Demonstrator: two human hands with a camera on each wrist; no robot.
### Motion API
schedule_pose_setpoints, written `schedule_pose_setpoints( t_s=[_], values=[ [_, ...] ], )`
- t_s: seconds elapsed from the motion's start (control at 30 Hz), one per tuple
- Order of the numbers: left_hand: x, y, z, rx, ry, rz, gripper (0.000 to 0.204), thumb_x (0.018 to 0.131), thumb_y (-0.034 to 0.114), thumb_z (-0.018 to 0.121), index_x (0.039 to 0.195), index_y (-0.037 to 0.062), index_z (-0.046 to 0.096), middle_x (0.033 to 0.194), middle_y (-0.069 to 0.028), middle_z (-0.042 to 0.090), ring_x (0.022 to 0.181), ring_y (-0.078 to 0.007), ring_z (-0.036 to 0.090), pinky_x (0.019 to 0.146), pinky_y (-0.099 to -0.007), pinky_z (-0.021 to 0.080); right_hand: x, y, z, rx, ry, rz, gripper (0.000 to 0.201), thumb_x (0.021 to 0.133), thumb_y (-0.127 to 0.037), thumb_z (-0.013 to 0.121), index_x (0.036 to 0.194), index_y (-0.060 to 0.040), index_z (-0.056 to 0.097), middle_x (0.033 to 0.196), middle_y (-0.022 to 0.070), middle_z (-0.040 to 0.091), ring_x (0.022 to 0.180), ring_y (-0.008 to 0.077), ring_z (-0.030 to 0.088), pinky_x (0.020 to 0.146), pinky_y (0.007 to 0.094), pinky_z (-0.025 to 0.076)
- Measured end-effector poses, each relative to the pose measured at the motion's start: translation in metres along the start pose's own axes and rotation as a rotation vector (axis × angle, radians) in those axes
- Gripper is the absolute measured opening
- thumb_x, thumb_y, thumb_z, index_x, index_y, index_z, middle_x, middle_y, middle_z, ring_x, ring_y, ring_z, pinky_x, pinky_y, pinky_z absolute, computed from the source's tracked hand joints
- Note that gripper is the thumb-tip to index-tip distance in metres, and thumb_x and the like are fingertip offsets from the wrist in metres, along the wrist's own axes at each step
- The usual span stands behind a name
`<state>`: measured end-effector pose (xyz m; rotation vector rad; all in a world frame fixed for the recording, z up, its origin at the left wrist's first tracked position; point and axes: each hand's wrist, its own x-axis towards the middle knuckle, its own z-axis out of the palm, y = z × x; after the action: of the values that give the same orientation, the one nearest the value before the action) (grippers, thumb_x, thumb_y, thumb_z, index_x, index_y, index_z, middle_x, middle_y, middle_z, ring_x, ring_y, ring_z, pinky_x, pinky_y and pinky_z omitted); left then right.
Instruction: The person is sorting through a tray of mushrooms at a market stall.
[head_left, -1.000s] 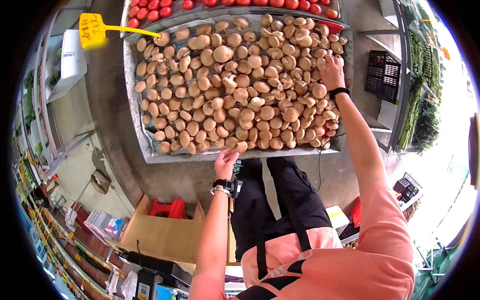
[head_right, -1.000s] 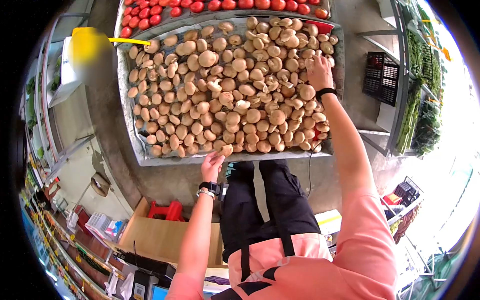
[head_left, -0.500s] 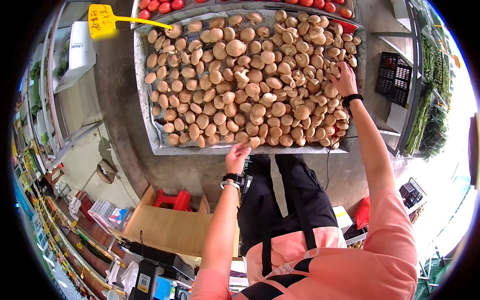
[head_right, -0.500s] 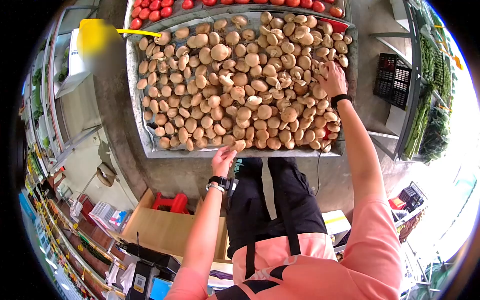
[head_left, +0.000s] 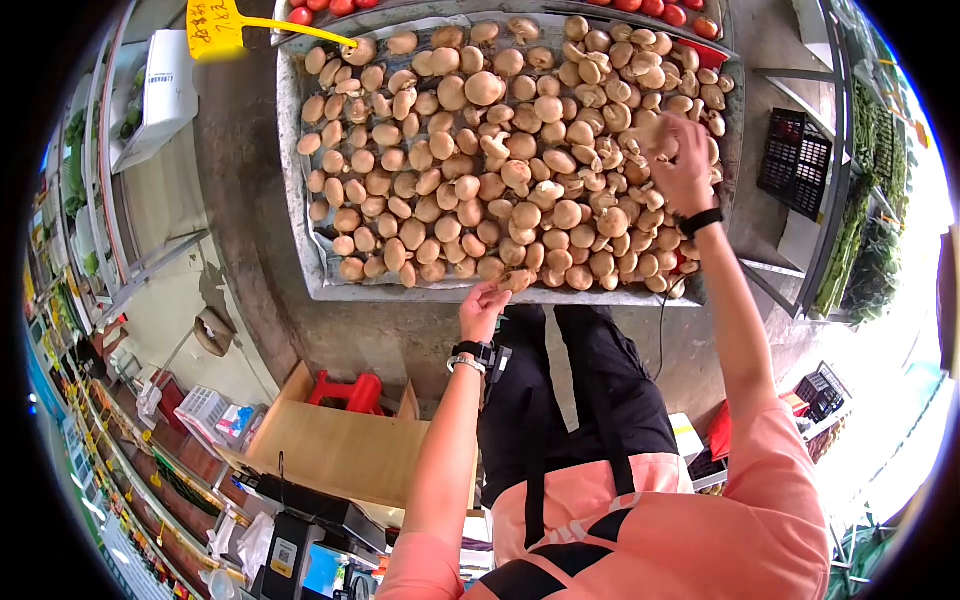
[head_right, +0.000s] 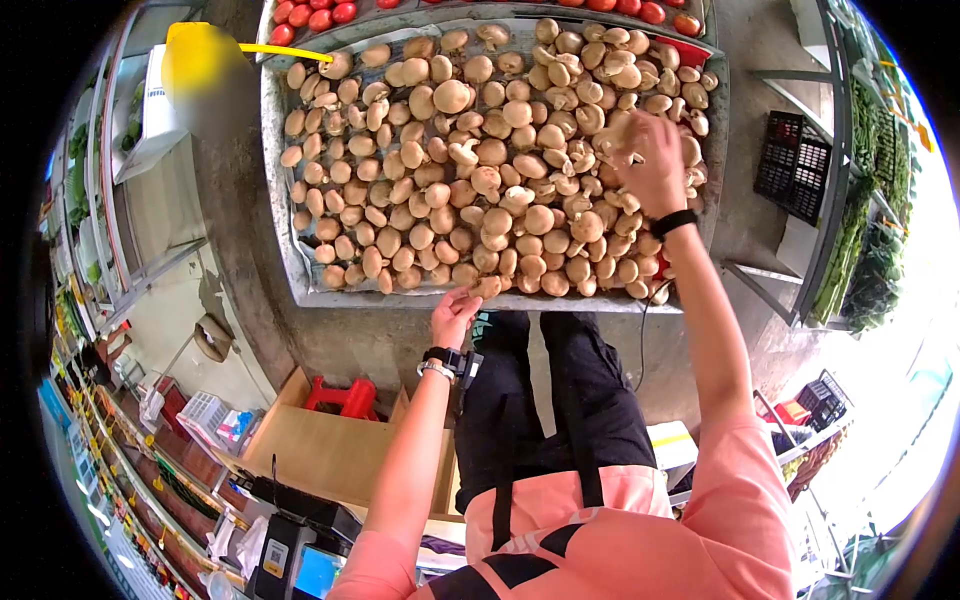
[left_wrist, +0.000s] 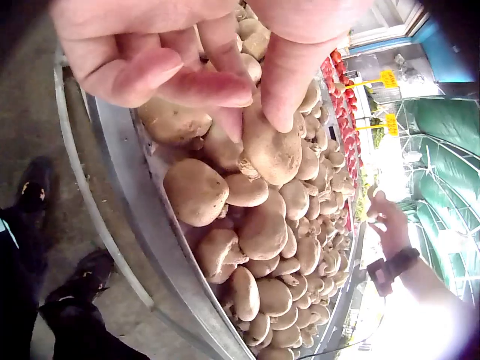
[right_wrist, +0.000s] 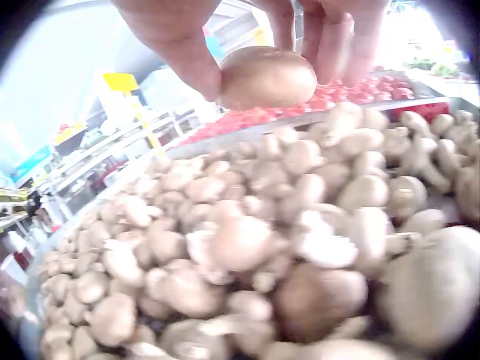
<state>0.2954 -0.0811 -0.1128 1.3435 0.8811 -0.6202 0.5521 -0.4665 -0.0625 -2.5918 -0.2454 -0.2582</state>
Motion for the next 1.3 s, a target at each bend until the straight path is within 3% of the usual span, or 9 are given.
schedule_pose_setpoints(
  t_s=[0.1,0.3,0.47,0.6,0.7,0.8,1.07,1.27,1.3],
  values=[
    [0.0,-0.006,-0.002,0.054,0.014,0.003,0.038,0.091,0.011,0.087,0.123,0.0015,0.069,0.103,-0.0054,0.076,0.084,-0.0093,0.067,0.073,-0.0251,0.054,-0.012,-0.078,0.031,0.372,-0.225,0.035,0.065,0.076,-0.009,0.089,0.135,-0.0107,0.063,0.132,0.0168,0.064,0.125,0.0354,0.062,0.106,0.0471,0.056],
    [-0.004,0.001,-0.001,0.039,0.013,-0.009,0.039,0.091,0.01,0.087,0.124,0.0021,0.069,0.103,-0.006,0.076,0.089,-0.0105,0.07,0.077,-0.0257,0.056,-0.058,-0.175,0.099,0.371,-0.492,-0.239,0.069,0.077,-0.009,0.079,0.143,-0.012,0.057,0.13,0.0088,0.064,0.125,0.0329,0.06,0.108,0.045,0.049],
    [-0.002,-0.013,-0.003,0.031,0.017,-0.017,0.039,0.09,0.007,0.087,0.124,0.0024,0.07,0.103,-0.0061,0.077,0.093,-0.0114,0.071,0.078,-0.0262,0.057,-0.079,-0.174,0.132,0.284,-0.563,-0.315,0.073,0.082,-0.002,0.069,0.152,-0.0106,0.05,0.141,0.0099,0.061,0.133,0.0314,0.059,0.116,0.0463,0.044],
    [-0.006,-0.018,-0.004,-0.006,0.024,0.005,0.036,0.089,0.006,0.087,0.121,0.003,0.072,0.101,-0.0042,0.077,0.09,-0.0102,0.071,0.077,-0.0252,0.057,-0.085,-0.166,0.127,0.482,-0.615,-0.31,0.052,0.089,-0.002,0.062,0.14,-0.0092,0.059,0.137,0.0103,0.061,0.125,0.0327,0.063,0.103,0.0443,0.056],
    [-0.009,-0.021,-0.006,-0.025,0.007,-0.005,0.035,0.089,0.005,0.087,0.121,0.0037,0.072,0.099,-0.0022,0.076,0.087,-0.0093,0.07,0.076,-0.0248,0.056,-0.083,-0.169,0.112,0.494,-0.573,-0.241,0.055,0.085,0.002,0.064,0.137,-0.0125,0.062,0.142,0.0128,0.056,0.121,0.0346,0.064,0.094,0.042,0.06],
    [-0.012,-0.02,-0.005,-0.022,0.011,-0.002,0.036,0.091,0.005,0.085,0.124,0.004,0.072,0.099,-0.0009,0.075,0.087,-0.0078,0.069,0.077,-0.0223,0.054,-0.077,-0.163,0.099,0.52,-0.445,-0.351,0.063,0.075,0.008,0.068,0.133,-0.0169,0.065,0.147,0.0139,0.053,0.119,0.0353,0.063,0.095,0.0436,0.06],
    [-0.011,-0.017,-0.011,-0.03,-0.003,0.009,0.035,0.089,0.006,0.087,0.12,0.0029,0.072,0.1,-0.0017,0.076,0.09,-0.0093,0.069,0.08,-0.0247,0.055,-0.077,-0.162,0.104,0.392,-0.419,-0.498,0.056,0.079,0.0,0.069,0.132,-0.0179,0.064,0.14,0.0128,0.06,0.129,0.0365,0.059,0.106,0.0465,0.054],
    [-0.008,-0.018,-0.021,0.014,0.012,0.046,0.034,0.089,0.007,0.088,0.118,0.0016,0.073,0.097,-0.002,0.076,0.089,-0.0098,0.069,0.079,-0.0248,0.055,-0.077,-0.17,0.132,0.22,-0.533,-0.464,0.045,0.088,-0.01,0.065,0.132,-0.0163,0.061,0.141,0.0056,0.063,0.137,0.0291,0.056,0.118,0.0471,0.044],
    [-0.009,-0.017,-0.023,0.001,0.01,0.042,0.034,0.088,0.007,0.088,0.118,0.0015,0.073,0.097,-0.0019,0.076,0.089,-0.0099,0.069,0.078,-0.0249,0.055,-0.076,-0.174,0.135,0.245,-0.535,-0.413,0.053,0.09,-0.009,0.063,0.142,-0.0189,0.059,0.14,0.0034,0.066,0.142,0.026,0.053,0.121,0.0479,0.041]
  ],
)
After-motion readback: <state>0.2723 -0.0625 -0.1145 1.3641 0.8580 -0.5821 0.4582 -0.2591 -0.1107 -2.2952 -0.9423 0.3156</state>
